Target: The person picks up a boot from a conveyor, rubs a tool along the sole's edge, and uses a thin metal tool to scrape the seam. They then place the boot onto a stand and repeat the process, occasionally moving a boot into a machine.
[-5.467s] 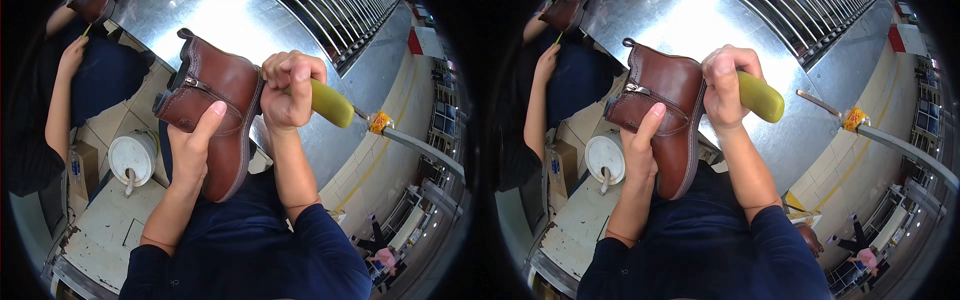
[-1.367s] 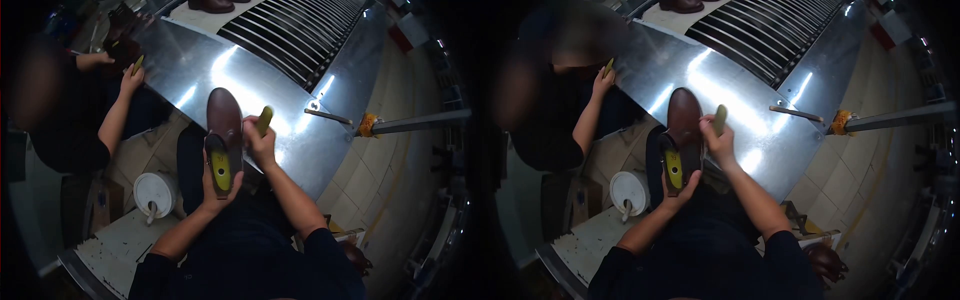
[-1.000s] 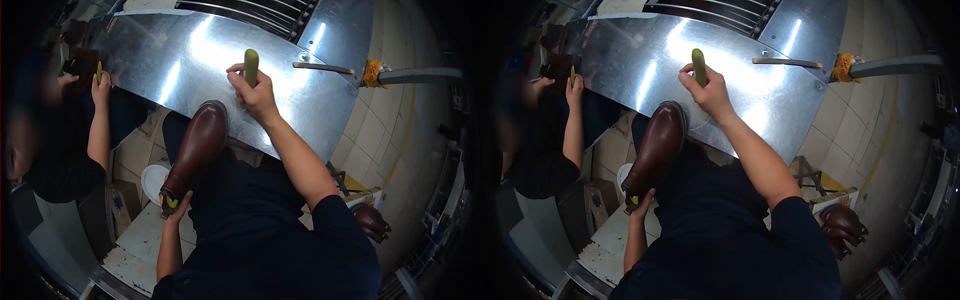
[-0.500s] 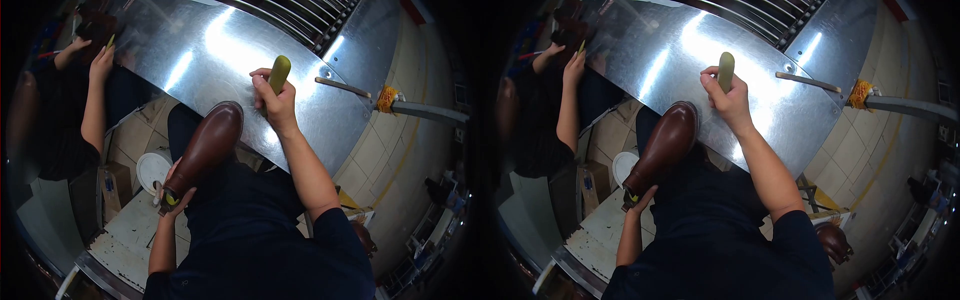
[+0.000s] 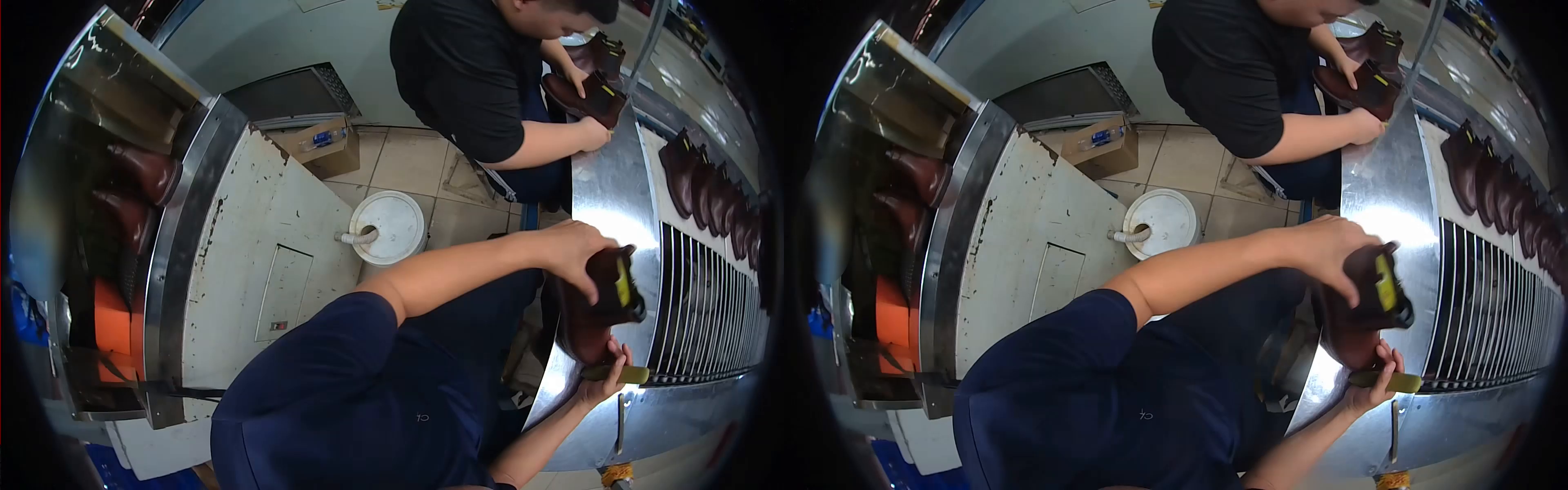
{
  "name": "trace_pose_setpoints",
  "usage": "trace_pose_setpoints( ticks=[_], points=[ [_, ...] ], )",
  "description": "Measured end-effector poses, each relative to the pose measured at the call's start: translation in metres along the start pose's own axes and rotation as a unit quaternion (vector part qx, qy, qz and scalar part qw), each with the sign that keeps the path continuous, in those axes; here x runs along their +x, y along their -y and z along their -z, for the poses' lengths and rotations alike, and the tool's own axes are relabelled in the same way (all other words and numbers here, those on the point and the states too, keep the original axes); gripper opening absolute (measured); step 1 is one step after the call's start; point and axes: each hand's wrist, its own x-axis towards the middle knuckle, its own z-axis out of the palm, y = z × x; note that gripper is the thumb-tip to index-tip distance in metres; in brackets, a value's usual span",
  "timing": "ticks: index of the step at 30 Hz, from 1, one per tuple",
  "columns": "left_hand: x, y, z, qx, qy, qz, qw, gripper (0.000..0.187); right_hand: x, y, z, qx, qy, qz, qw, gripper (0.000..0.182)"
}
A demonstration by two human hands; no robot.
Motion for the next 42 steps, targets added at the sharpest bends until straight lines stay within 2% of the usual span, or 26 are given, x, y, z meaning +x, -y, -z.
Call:
trace_pose_setpoints(
  ticks=[1, 3, 5, 7, 9, 13, 15, 19, 21, 23, 25, 26, 27, 29, 31, 33, 35, 36, 38, 39, 40, 41, 42],
  points=[
    [0.005, 0.004, -0.013, -0.007, -0.066, 0.018, 0.998, 0.1, -0.001, 0.001, -0.003, -0.005, -0.007, -0.001, 1.0, 0.035],
    [0.018, 0.029, -0.065, -0.044, -0.227, -0.006, 0.973, 0.122, 0.0, -0.005, -0.005, -0.014, -0.021, -0.017, 1.0, 0.033],
    [0.012, 0.034, -0.085, -0.083, -0.214, 0.006, 0.973, 0.142, -0.009, -0.007, -0.013, -0.025, -0.066, -0.035, 0.997, 0.036],
    [0.012, 0.04, -0.122, -0.062, -0.266, -0.033, 0.961, 0.154, -0.015, -0.01, -0.026, -0.034, -0.062, -0.045, 0.997, 0.039],
    [0.01, 0.027, -0.141, -0.057, -0.194, 0.018, 0.979, 0.157, -0.017, -0.008, -0.031, -0.081, -0.046, -0.08, 0.992, 0.037],
    [0.027, -0.008, -0.16, -0.035, -0.253, 0.168, 0.952, 0.138, -0.014, -0.003, -0.047, -0.115, -0.029, -0.074, 0.99, 0.035],
    [0.027, -0.014, -0.151, 0.002, -0.289, 0.149, 0.946, 0.126, -0.013, -0.002, -0.045, -0.083, -0.022, -0.063, 0.994, 0.035],
    [0.031, -0.007, -0.145, -0.009, -0.306, 0.128, 0.943, 0.109, -0.007, -0.001, -0.045, -0.067, -0.084, -0.041, 0.993, 0.031],
    [0.026, -0.01, -0.135, -0.074, -0.282, 0.146, 0.945, 0.105, -0.004, 0.014, -0.057, -0.018, -0.135, -0.094, 0.986, 0.031],
    [0.015, -0.007, -0.117, -0.179, -0.262, 0.096, 0.943, 0.088, -0.005, 0.011, -0.05, -0.022, -0.117, -0.089, 0.989, 0.03],
    [-0.004, -0.001, -0.098, -0.448, -0.199, 0.129, 0.862, 0.08, -0.01, 0.006, -0.048, 0.018, -0.123, -0.111, 0.986, 0.029],
    [-0.02, -0.004, -0.089, -0.52, -0.197, 0.162, 0.815, 0.077, -0.013, 0.003, -0.049, 0.009, -0.142, -0.106, 0.984, 0.028],
    [-0.04, -0.009, -0.083, -0.586, -0.204, 0.189, 0.761, 0.075, -0.014, 0.0, -0.042, 0.042, -0.113, -0.114, 0.986, 0.027],
    [-0.077, -0.035, -0.056, -0.548, -0.248, 0.148, 0.785, 0.073, -0.012, 0.0, -0.042, 0.09, -0.094, -0.123, 0.984, 0.027],
    [-0.113, -0.077, -0.006, -0.462, -0.304, 0.111, 0.826, 0.072, -0.009, -0.002, -0.033, 0.044, -0.083, -0.124, 0.988, 0.032],
    [-0.158, -0.104, 0.048, -0.401, -0.369, 0.115, 0.83, 0.069, -0.011, 0.005, -0.036, 0.029, -0.083, -0.121, 0.989, 0.037],
    [-0.208, -0.14, 0.104, -0.282, -0.487, 0.088, 0.822, 0.065, -0.013, 0.007, -0.037, 0.02, -0.072, -0.123, 0.99, 0.036],
    [-0.238, -0.158, 0.126, -0.227, -0.548, 0.112, 0.797, 0.059, -0.014, 0.007, -0.037, 0.012, -0.071, -0.126, 0.989, 0.036],
    [-0.291, -0.195, 0.164, -0.033, -0.676, 0.11, 0.728, 0.053, -0.012, 0.007, -0.036, -0.007, -0.08, -0.124, 0.989, 0.035],
    [-0.309, -0.211, 0.176, 0.102, -0.735, 0.099, 0.663, 0.057, -0.012, 0.007, -0.038, -0.008, -0.079, -0.123, 0.989, 0.034],
    [-0.331, -0.22, 0.186, 0.248, -0.768, 0.119, 0.579, 0.07, -0.013, 0.008, -0.041, -0.01, -0.078, -0.121, 0.99, 0.033],
    [-0.359, -0.231, 0.195, 0.398, -0.747, 0.16, 0.507, 0.085, -0.013, 0.01, -0.039, -0.016, -0.079, -0.12, 0.989, 0.033],
    [-0.395, -0.233, 0.202, 0.475, -0.744, 0.2, 0.425, 0.092, -0.012, 0.01, -0.038, -0.018, -0.078, -0.117, 0.99, 0.032]
  ],
)
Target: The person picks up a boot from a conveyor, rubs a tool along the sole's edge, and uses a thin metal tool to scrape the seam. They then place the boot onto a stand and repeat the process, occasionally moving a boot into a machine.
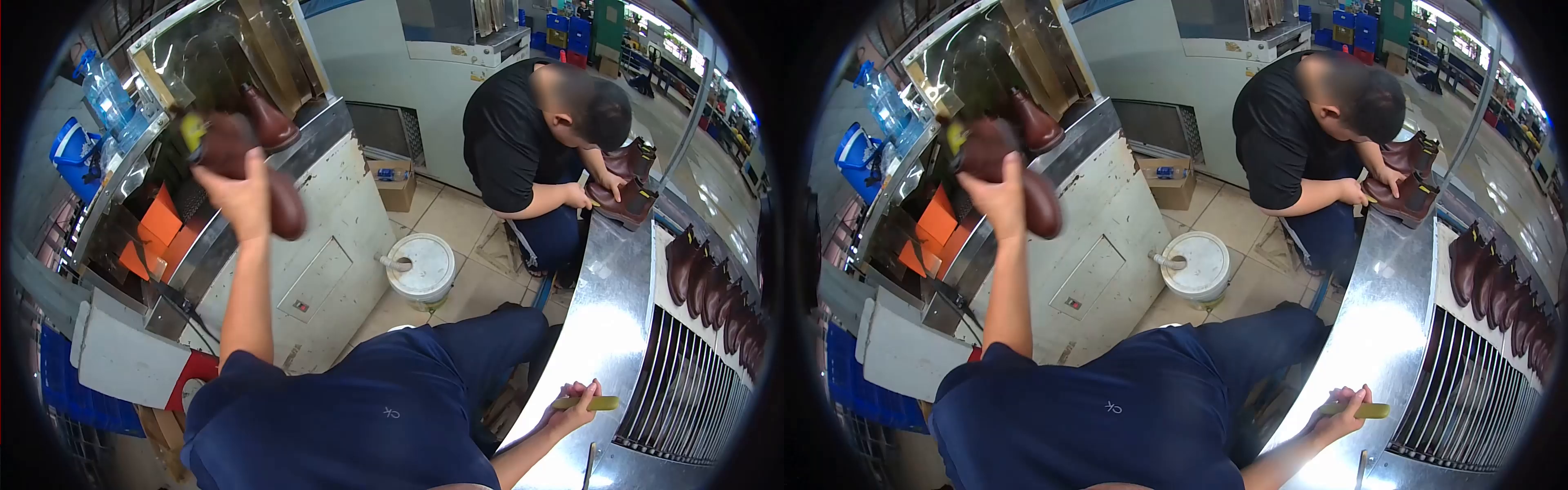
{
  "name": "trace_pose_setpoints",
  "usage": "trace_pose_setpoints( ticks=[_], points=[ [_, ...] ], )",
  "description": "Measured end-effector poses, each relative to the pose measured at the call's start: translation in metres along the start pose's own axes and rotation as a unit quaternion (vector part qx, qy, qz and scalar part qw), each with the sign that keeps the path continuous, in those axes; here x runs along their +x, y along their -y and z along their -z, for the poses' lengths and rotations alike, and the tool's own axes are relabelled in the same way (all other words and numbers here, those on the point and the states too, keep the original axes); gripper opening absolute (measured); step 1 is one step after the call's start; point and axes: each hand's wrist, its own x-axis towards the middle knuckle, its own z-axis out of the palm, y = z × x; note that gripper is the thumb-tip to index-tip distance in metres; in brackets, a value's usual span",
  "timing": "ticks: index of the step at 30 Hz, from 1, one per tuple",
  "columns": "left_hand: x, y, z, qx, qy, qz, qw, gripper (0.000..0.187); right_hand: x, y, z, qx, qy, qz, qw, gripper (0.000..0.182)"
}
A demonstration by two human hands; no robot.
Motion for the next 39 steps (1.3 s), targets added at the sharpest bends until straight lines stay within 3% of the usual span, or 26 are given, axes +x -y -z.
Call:
trace_pose_setpoints(
  ticks=[1, 3, 5, 7, 9, 13, 15, 19, 20, 21, 23, 25, 26, 27, 29, 32, 37, 39],
  points=[
    [0.013, 0.029, 0.014, 0.102, -0.056, -0.025, 0.993, 0.099, 0.001, -0.001, 0.0, -0.002, 0.0, 0.003, 1.0, 0.031],
    [0.039, 0.062, 0.047, 0.207, -0.061, 0.024, 0.976, 0.107, 0.002, -0.002, -0.003, -0.009, -0.002, 0.008, 1.0, 0.031],
    [0.064, 0.091, 0.067, 0.374, 0.03, 0.143, 0.916, 0.108, 0.0, 0.0, -0.002, -0.029, -0.003, 0.013, 0.999, 0.031],
    [0.115, 0.18, 0.083, 0.274, 0.064, 0.189, 0.941, 0.107, 0.0, 0.002, -0.002, -0.011, 0.009, 0.0, 1.0, 0.031],
    [0.148, 0.216, 0.082, 0.232, 0.142, 0.239, 0.932, 0.109, 0.0, 0.002, 0.001, 0.0, 0.009, -0.004, 1.0, 0.032],
    [0.172, 0.253, 0.039, 0.316, 0.169, 0.23, 0.905, 0.113, -0.002, 0.005, -0.003, 0.02, 0.008, -0.012, 1.0, 0.033],
    [0.173, 0.273, 0.013, 0.4, 0.165, 0.199, 0.879, 0.114, -0.004, 0.004, -0.005, 0.03, 0.013, -0.015, 0.999, 0.033],
    [0.191, 0.268, -0.01, 0.398, 0.204, 0.131, 0.885, 0.108, -0.002, 0.001, 0.002, 0.024, 0.014, -0.013, 1.0, 0.035],
    [0.188, 0.264, -0.016, 0.424, 0.172, 0.141, 0.878, 0.101, -0.001, 0.0, 0.003, 0.017, 0.01, -0.014, 1.0, 0.035],
    [0.18, 0.262, -0.018, 0.462, 0.107, 0.095, 0.875, 0.096, 0.002, -0.001, 0.003, 0.011, 0.008, -0.014, 1.0, 0.035],
    [0.132, 0.186, -0.021, 0.525, -0.027, -0.001, 0.851, 0.086, 0.003, 0.0, 0.004, 0.005, 0.014, -0.015, 1.0, 0.037],
    [0.094, 0.107, -0.022, 0.369, 0.019, -0.074, 0.926, 0.065, 0.001, 0.001, 0.004, 0.007, 0.011, -0.013, 1.0, 0.038],
    [0.08, 0.1, -0.035, 0.26, 0.139, -0.125, 0.947, 0.057, 0.0, 0.003, 0.003, 0.01, 0.012, -0.012, 1.0, 0.038],
    [0.067, 0.097, -0.043, 0.147, 0.254, -0.169, 0.941, 0.049, 0.0, 0.004, 0.002, 0.011, 0.02, -0.013, 1.0, 0.038],
    [0.055, 0.085, -0.069, 0.199, 0.348, -0.397, 0.826, 0.041, -0.001, 0.003, 0.003, 0.013, 0.018, -0.011, 1.0, 0.038],
    [0.053, 0.125, -0.101, 0.321, 0.378, -0.313, 0.81, 0.042, -0.001, 0.002, 0.002, 0.014, 0.022, -0.011, 1.0, 0.038],
    [0.096, 0.155, -0.138, 0.47, 0.426, -0.078, 0.769, 0.045, -0.001, 0.005, -0.006, 0.012, 0.016, -0.007, 1.0, 0.037],
    [0.115, 0.214, -0.166, 0.368, 0.369, -0.202, 0.829, 0.048, 0.001, -0.002, 0.004, 0.035, 0.03, -0.01, 0.999, 0.038]
  ],
)
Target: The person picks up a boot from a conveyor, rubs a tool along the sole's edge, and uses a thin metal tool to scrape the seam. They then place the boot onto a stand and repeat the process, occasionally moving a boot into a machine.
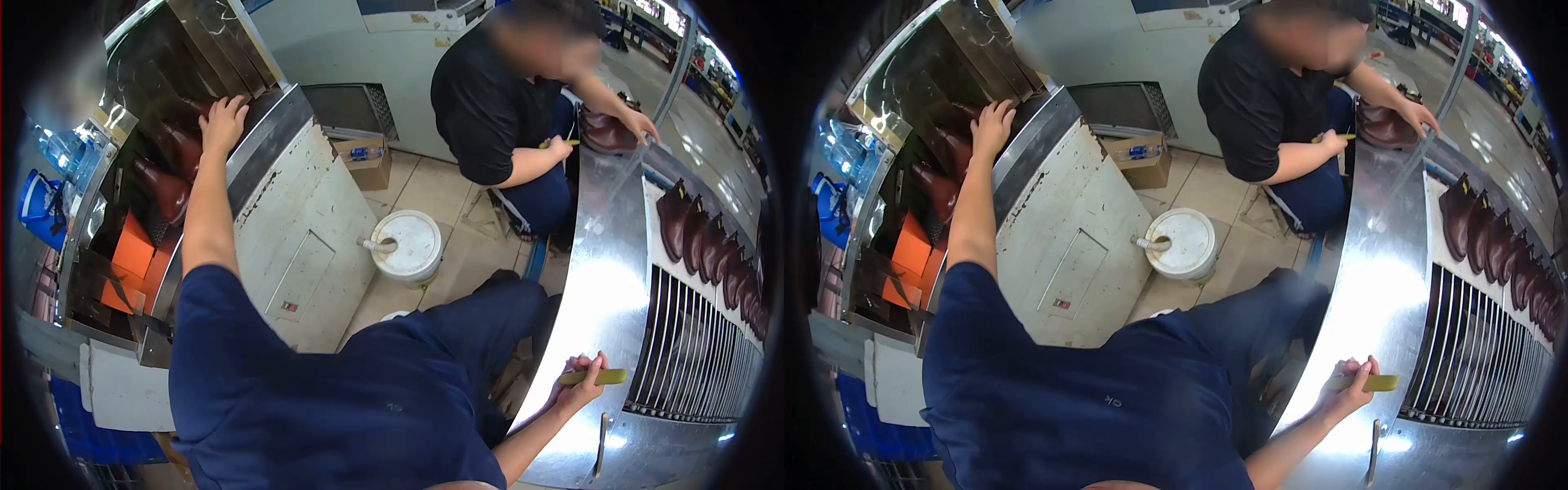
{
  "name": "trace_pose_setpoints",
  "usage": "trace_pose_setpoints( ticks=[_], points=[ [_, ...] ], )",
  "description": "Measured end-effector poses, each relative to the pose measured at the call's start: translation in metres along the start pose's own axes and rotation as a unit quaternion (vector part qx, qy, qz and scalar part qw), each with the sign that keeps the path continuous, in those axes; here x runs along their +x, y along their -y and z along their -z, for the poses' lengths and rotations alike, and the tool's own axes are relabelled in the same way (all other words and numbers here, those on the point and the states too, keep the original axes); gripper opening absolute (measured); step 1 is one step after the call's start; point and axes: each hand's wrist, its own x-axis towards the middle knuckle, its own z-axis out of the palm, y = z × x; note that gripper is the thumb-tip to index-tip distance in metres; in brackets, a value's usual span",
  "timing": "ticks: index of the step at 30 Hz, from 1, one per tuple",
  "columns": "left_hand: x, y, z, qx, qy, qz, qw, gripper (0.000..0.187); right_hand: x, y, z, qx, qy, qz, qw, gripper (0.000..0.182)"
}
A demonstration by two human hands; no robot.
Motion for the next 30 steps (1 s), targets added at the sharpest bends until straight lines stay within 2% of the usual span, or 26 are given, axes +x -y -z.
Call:
trace_pose_setpoints(
  ticks=[3, 6, 8, 10, 12, 13, 14, 15, 16, 17, 20, 21, 22, 23, 24, 26, 27, 28, 29, 30],
  points=[
    [-0.003, -0.031, 0.008, 0.049, 0.115, 0.016, 0.992, 0.05, -0.002, 0.004, -0.003, -0.017, -0.014, -0.002, 1.0, 0.038],
    [-0.037, -0.081, 0.08, 0.069, 0.123, 0.109, 0.984, 0.052, -0.001, 0.003, -0.003, -0.039, -0.008, 0.011, 0.999, 0.038],
    [-0.057, -0.06, 0.071, 0.074, 0.017, 0.127, 0.989, 0.057, 0.0, 0.002, -0.005, -0.033, 0.0, 0.008, 0.999, 0.038],
    [-0.078, -0.049, 0.056, 0.111, -0.029, 0.195, 0.974, 0.057, -0.001, 0.005, -0.006, -0.062, -0.009, 0.025, 0.998, 0.038],
    [-0.082, -0.015, 0.031, 0.19, -0.067, 0.122, 0.972, 0.057, 0.002, 0.002, -0.007, -0.017, 0.001, -0.001, 1.0, 0.036],
    [-0.078, -0.017, 0.039, 0.191, -0.059, 0.126, 0.972, 0.057, 0.001, -0.001, -0.004, 0.005, -0.007, -0.009, 1.0, 0.036],
    [-0.066, 0.018, 0.011, 0.209, -0.088, 0.104, 0.968, 0.057, 0.007, -0.015, 0.002, 0.047, 0.002, -0.006, 0.999, 0.033],
    [-0.056, 0.016, 0.03, 0.102, 0.021, 0.111, 0.988, 0.063, 0.008, -0.022, 0.006, 0.099, -0.005, -0.025, 0.995, 0.033],
    [-0.044, 0.01, 0.05, -0.007, 0.126, 0.139, 0.982, 0.069, 0.002, -0.016, -0.002, 0.055, -0.022, -0.01, 0.998, 0.033],
    [-0.012, 0.065, 0.006, -0.149, 0.2, 0.197, 0.948, 0.078, -0.003, -0.006, -0.008, -0.036, -0.053, 0.008, 0.998, 0.034],
    [-0.006, 0.112, 0.011, -0.085, 0.176, 0.155, 0.968, 0.094, -0.003, 0.007, -0.009, -0.037, -0.05, -0.024, 0.998, 0.034],
    [-0.02, 0.114, 0.033, -0.015, 0.175, 0.178, 0.968, 0.095, -0.003, 0.01, -0.008, -0.042, -0.052, -0.018, 0.998, 0.033],
    [-0.065, 0.015, 0.116, 0.081, 0.152, 0.269, 0.948, 0.093, -0.002, 0.012, -0.006, -0.048, -0.049, -0.011, 0.998, 0.033],
    [-0.088, 0.012, 0.127, 0.171, 0.108, 0.309, 0.929, 0.091, -0.001, 0.012, -0.004, -0.053, -0.041, -0.003, 0.998, 0.031],
    [-0.115, 0.006, 0.132, 0.204, 0.054, 0.317, 0.924, 0.095, 0.001, 0.012, -0.004, -0.054, -0.043, -0.007, 0.998, 0.032],
    [-0.13, 0.081, 0.091, 0.121, 0.147, 0.332, 0.924, 0.095, 0.001, 0.013, -0.002, -0.056, -0.039, -0.015, 0.998, 0.033],
    [-0.145, 0.144, 0.028, 0.069, 0.012, 0.233, 0.97, 0.094, 0.001, 0.013, -0.003, -0.047, -0.045, -0.019, 0.998, 0.033],
    [-0.149, 0.123, 0.041, 0.063, 0.013, 0.22, 0.973, 0.09, 0.001, 0.012, -0.001, -0.038, -0.043, -0.025, 0.998, 0.034],
    [-0.141, 0.096, 0.059, -0.019, 0.043, 0.157, 0.986, 0.086, -0.002, 0.004, 0.007, -0.029, -0.059, -0.013, 0.998, 0.034],
    [-0.142, 0.074, 0.071, -0.07, 0.052, 0.139, 0.986, 0.08, 0.003, -0.01, 0.011, -0.012, -0.055, -0.008, 0.998, 0.035]
  ],
)
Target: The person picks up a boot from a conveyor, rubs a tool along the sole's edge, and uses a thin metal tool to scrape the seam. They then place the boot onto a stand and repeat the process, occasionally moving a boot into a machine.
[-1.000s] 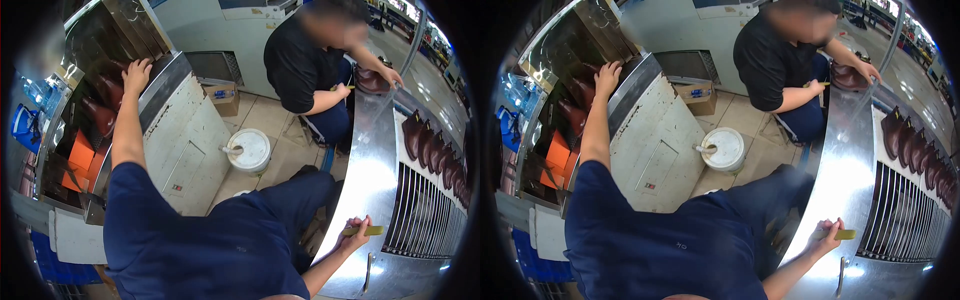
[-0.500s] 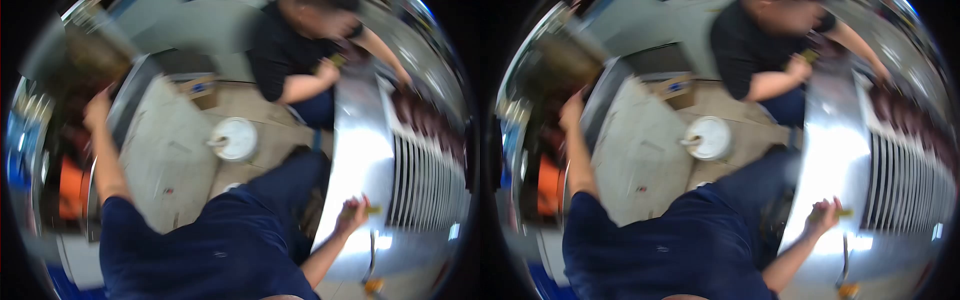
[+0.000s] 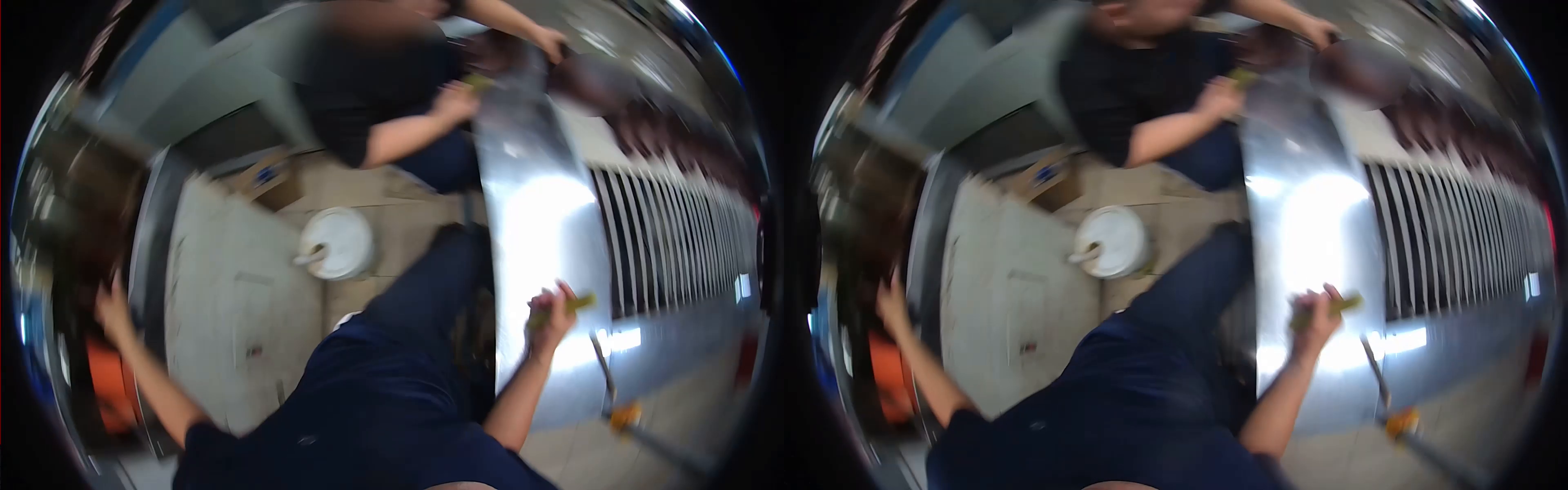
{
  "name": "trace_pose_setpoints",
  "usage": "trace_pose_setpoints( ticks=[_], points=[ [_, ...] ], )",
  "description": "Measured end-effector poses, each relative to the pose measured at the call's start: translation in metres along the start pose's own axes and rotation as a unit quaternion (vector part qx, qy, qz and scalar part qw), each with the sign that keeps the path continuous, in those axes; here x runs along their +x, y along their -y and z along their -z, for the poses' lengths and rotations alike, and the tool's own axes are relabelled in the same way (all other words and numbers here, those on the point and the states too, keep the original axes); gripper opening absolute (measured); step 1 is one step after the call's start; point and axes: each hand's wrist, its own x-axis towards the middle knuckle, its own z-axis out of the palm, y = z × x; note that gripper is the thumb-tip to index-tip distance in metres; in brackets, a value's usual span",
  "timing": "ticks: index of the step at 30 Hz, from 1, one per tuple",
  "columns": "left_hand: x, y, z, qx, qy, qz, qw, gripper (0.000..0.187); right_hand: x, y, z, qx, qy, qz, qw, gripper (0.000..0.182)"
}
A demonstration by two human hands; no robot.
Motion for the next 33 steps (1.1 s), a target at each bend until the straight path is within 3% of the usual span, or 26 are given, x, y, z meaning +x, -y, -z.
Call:
trace_pose_setpoints(
  ticks=[2, 4, 9, 12, 15, 16, 18, 19, 22, 24, 25, 26, 27, 29, 32, 33],
  points=[
    [0.006, -0.014, -0.001, 0.121, -0.006, 0.095, 0.988, 0.072, -0.003, 0.003, -0.009, 0.094, 0.031, -0.033, 0.995, 0.034],
    [0.009, -0.029, 0.011, 0.139, 0.012, 0.23, 0.963, 0.078, -0.006, 0.011, -0.02, 0.06, 0.035, -0.022, 0.997, 0.038],
    [0.05, 0.073, -0.03, 0.047, 0.023, 0.137, 0.989, 0.099, -0.008, 0.016, -0.016, 0.019, 0.035, -0.012, 0.999, 0.039],
    [0.04, 0.066, -0.038, 0.042, -0.003, 0.193, 0.98, 0.1, -0.007, 0.017, -0.015, -0.027, 0.035, -0.006, 0.999, 0.039],
    [0.019, -0.049, 0.029, 0.124, 0.127, 0.233, 0.956, 0.095, -0.007, 0.016, -0.014, -0.021, 0.027, 0.0, 0.999, 0.038],
    [0.002, -0.087, 0.04, 0.155, 0.014, 0.136, 0.978, 0.077, -0.008, 0.016, -0.015, -0.018, 0.028, 0.002, 0.999, 0.038],
    [0.03, -0.098, 0.015, 0.071, -0.11, 0.026, 0.991, 0.06, -0.009, 0.015, -0.019, -0.007, 0.022, 0.01, 1.0, 0.037],
    [0.037, -0.111, 0.01, 0.024, -0.137, -0.002, 0.99, 0.052, -0.008, 0.015, -0.019, -0.009, 0.029, 0.008, 1.0, 0.037],
    [0.066, -0.141, -0.019, 0.036, -0.116, -0.051, 0.991, 0.054, -0.007, 0.014, -0.015, -0.018, 0.029, 0.018, 0.999, 0.037],
    [0.1, -0.118, -0.064, -0.009, -0.157, -0.12, 0.98, 0.058, -0.007, 0.015, -0.016, -0.038, 0.035, 0.032, 0.998, 0.037],
    [0.112, -0.104, -0.077, 0.065, -0.098, -0.053, 0.992, 0.062, -0.005, 0.013, -0.015, -0.036, 0.037, 0.044, 0.998, 0.035],
    [0.112, -0.101, -0.077, 0.025, -0.014, 0.032, 0.999, 0.067, -0.005, 0.012, -0.019, -0.028, 0.034, 0.042, 0.998, 0.035],
    [0.138, -0.064, -0.105, 0.01, -0.001, 0.012, 1.0, 0.07, -0.006, 0.014, -0.021, -0.025, 0.033, 0.036, 0.998, 0.034],
    [0.142, -0.063, -0.104, 0.018, 0.015, 0.018, 1.0, 0.072, -0.01, 0.017, -0.018, -0.03, 0.024, 0.029, 0.999, 0.035],
    [0.106, -0.117, -0.074, 0.095, 0.016, 0.082, 0.992, 0.068, -0.006, 0.014, -0.019, -0.026, 0.018, 0.022, 0.999, 0.036],
    [0.084, -0.124, -0.076, 0.117, -0.05, 0.009, 0.992, 0.063, -0.005, 0.012, -0.017, -0.015, 0.02, 0.016, 1.0, 0.037]
  ],
)
